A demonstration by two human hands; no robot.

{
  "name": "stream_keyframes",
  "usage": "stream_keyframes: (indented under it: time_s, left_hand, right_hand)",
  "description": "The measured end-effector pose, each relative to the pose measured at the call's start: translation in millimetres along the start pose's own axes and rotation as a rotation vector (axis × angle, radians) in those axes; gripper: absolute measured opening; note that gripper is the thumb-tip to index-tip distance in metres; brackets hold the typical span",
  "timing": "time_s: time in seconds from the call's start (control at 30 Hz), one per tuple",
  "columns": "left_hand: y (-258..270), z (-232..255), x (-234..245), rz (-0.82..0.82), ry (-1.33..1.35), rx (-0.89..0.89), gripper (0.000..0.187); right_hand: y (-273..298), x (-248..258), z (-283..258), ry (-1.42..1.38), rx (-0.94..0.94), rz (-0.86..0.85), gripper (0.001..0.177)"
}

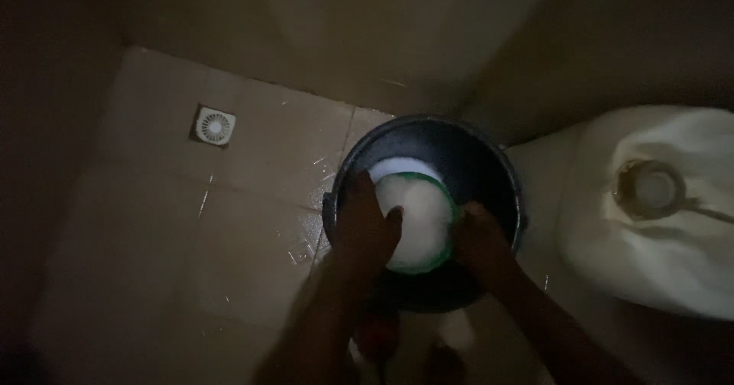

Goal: The person fills a bucket with water from a faucet, adds detergent from a packet, and uses a brush and a bowl of soapy water to scrub the exterior and interior surfaces of a toilet.

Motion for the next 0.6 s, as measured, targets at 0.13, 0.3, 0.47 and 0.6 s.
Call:
stream_keyframes:
  time_s: [0.13,0.3,0.47,0.6]
  left_hand:
    - [-5.1,11.8,40.4,-0.027,0.034,-0.005,0.054]
    - [-0.2,13.0,93.9,-0.053,0.171,0.184,0.052]
    - [25.0,2.1,149.0,0.046,0.198,0.299,0.041]
    - [51.5,-0.5,184.1,0.176,0.227,0.351,0.035]
  right_hand:
    - [50.1,31.4,-49.4,-0.147,-0.104,-0.071,0.009]
    - [97.9,45.5,-100.8,-0.21,-0.155,-0.178,0.028]
    - [132.4,39.1,-126.0,-0.345,-0.166,-0.309,0.046]
    - [159.5,22.6,-126.8,-0.218,-0.099,-0.423,0.046]
Point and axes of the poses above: each hand's wrist, its own y-axis away from the middle knuckle, its own x-axis out of the back of the hand, z = x × y, the point moved 7 cm from there along -y, towards the middle knuckle, and after that the axes turned 12 degrees about z, right-handed, at the moved point
